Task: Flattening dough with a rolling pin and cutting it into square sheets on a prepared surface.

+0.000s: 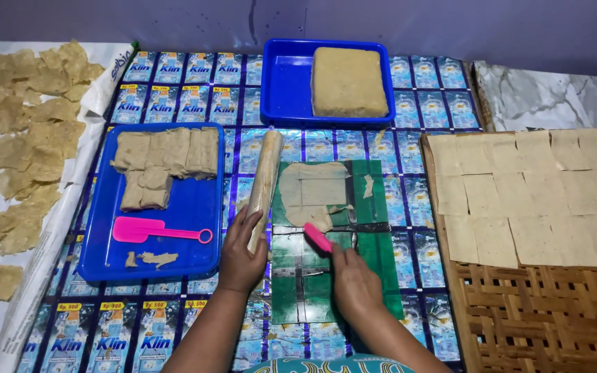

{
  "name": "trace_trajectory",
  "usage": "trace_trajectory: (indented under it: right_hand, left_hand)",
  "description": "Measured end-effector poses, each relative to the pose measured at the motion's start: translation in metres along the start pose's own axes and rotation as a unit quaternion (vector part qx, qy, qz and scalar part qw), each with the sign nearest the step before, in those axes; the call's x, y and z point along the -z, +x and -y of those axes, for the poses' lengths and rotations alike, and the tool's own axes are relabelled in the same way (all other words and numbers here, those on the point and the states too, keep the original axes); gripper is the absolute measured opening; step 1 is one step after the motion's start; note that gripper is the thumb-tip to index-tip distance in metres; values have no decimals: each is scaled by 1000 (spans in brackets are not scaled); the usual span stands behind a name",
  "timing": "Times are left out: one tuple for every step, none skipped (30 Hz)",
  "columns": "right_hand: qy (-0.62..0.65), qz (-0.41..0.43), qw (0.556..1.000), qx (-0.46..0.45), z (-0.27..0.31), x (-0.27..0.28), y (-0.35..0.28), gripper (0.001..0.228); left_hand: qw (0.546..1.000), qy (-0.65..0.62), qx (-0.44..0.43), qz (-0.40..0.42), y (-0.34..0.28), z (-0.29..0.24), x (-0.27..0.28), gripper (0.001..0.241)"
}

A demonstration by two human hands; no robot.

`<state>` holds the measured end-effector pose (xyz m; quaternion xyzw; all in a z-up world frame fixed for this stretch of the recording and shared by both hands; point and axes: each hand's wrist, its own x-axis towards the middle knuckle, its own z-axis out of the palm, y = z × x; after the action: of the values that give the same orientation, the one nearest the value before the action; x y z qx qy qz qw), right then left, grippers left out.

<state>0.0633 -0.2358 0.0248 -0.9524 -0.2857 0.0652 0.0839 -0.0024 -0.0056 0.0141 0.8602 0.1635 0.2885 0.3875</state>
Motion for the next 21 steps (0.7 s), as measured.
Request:
trace_trajectory:
  right_hand:
    - [1,0,1000,-1,1,6,-2,57]
    - [56,-14,998,4,3,11,-4,54]
    - [112,-28,993,7,5,16,-6,53]
    - [113,-28,993,4,-2,16,-2,53]
    - [139,-32,989,-43,-9,17,4,38]
    - [165,-37,982,-89,-15,17,10,26]
    - [166,-37,981,-90,-28,5,14,26]
    - [191,-45,970,-145,-41,-7,19,29]
    - [215,-54,954,-202,-55,-18,24,33]
    - [216,-56,953,-204,-51,-25,26,33]
    - [217,-42,957,-189,-48,-33,28,27]
    - [219,-29,960,-174,-45,-40,30,21]
    - [218,-30,959,-177,-27,-30,26,21]
    - [185,3,973,-137,-10,-20,22,25]
    - [152,36,983,-95,8,-10,20,31]
    - [152,34,983,-97,16,8,17,31]
    - [126,41,991,-23,25,26,14,24]
    - [99,46,993,51,33,44,12,17]
    - [99,43,993,48,21,36,17,17]
    - [122,15,992,-4,9,28,22,12]
    - [143,-12,988,-55,-4,21,28,10]
  left_hand:
    - [1000,0,-1,1,0,-1,0,56]
    - [1000,-1,1,2,1,-1,1,56]
    - [1000,-3,2,4,1,-2,1,56]
    - [1000,-3,1,7,0,-2,1,56]
    - [1000,-8,1,7,1,-2,2,56]
    - [1000,-13,2,7,1,-2,2,55]
    - [1000,-13,1,8,1,-1,2,55]
    - [1000,-11,1,8,0,0,3,56]
    - [1000,-11,0,10,1,1,2,57]
    - [1000,-12,-3,12,1,4,1,57]
    - [1000,-9,-1,12,0,6,1,57]
    - [1000,-6,1,13,0,8,0,58]
    - [1000,-8,0,15,0,7,0,58]
    - [1000,-11,-15,11,0,6,0,55]
    - [999,-13,-30,6,1,5,1,52]
    - [999,-14,-32,8,2,2,3,52]
    - [1000,11,-27,9,3,-2,5,46]
    - [999,35,-22,11,3,-5,7,40]
    - [999,33,-25,12,2,-3,6,40]
    - [999,44,-6,21,1,-1,6,44]
    - [998,55,14,30,0,1,4,49]
